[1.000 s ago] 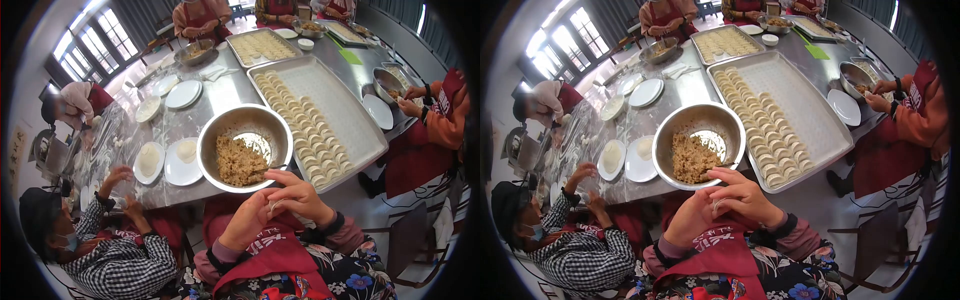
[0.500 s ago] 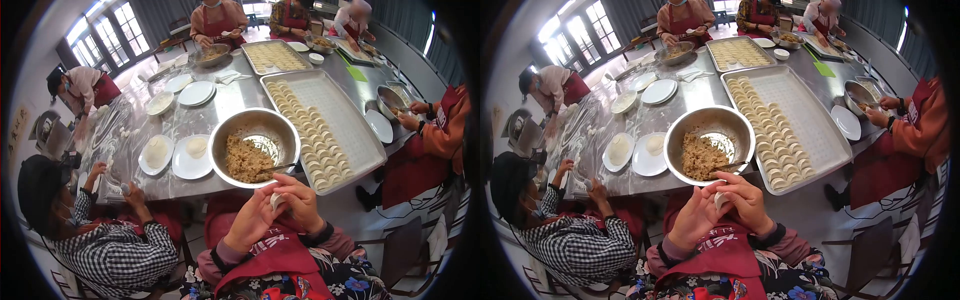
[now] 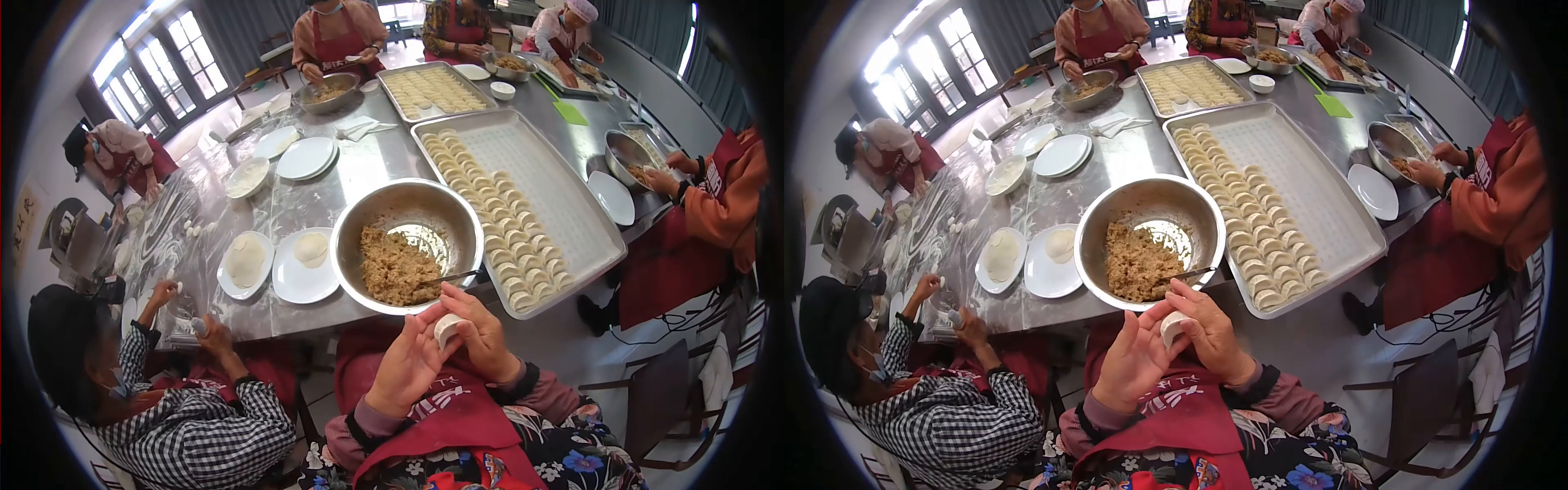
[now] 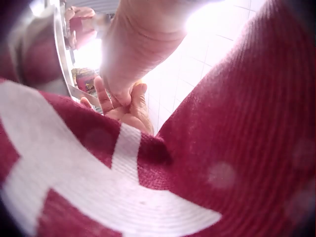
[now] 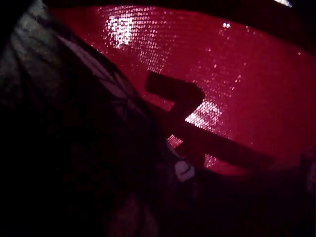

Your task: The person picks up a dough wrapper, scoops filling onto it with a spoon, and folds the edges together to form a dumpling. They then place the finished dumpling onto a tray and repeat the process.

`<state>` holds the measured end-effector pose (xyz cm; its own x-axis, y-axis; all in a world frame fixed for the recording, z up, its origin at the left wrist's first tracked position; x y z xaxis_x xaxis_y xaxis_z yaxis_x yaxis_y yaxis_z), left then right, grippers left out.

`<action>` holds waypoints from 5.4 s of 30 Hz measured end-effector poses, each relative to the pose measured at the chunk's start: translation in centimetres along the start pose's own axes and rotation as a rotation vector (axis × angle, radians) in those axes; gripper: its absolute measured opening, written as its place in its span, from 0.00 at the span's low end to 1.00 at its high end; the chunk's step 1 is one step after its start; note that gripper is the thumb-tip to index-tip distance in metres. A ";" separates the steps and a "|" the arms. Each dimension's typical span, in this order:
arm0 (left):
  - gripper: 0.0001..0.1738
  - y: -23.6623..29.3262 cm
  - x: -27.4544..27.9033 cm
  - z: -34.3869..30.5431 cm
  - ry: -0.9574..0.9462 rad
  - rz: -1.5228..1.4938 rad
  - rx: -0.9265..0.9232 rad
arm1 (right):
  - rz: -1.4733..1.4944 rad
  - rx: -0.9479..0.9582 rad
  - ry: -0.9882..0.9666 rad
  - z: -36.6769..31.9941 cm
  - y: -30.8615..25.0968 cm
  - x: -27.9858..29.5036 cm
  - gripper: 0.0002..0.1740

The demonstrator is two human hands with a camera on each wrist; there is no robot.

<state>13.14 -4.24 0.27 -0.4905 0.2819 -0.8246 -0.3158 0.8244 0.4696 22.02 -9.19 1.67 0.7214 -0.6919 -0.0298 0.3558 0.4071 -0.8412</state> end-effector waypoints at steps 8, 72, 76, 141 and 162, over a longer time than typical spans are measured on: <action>0.37 0.5 1.4 1.6 0.024 -0.057 0.052 | -0.129 -0.020 -0.030 1.4 0.2 -0.2 0.26; 0.21 13.3 14.3 -2.9 0.627 0.215 -0.457 | -0.504 -0.383 0.300 27.7 24.3 19.0 0.13; 0.19 13.4 15.4 -3.0 0.742 0.218 -0.448 | -0.715 -0.249 0.272 29.2 28.3 18.8 0.14; 0.11 21.6 17.2 -0.1 0.966 0.501 -0.797 | -0.744 -0.143 0.013 29.7 23.8 18.2 0.13; 0.22 24.7 17.8 13.2 0.814 2.030 -0.976 | -0.601 -0.330 -0.029 6.4 2.3 14.7 0.10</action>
<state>7.31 27.58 -6.99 -0.5612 -0.2564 0.7870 0.7497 -0.5605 0.3519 37.20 -14.62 2.77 0.4723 -0.7228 0.5044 0.5027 -0.2492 -0.8278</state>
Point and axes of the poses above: each hand's wrist, its own z-axis towards the middle knuckle, its own x-axis out of the back of the hand, y = z × x, the point moved 8 cm from there along z, towards the middle knuckle, and after that the axes turned 15 degrees about y, right-handed, at the moved point
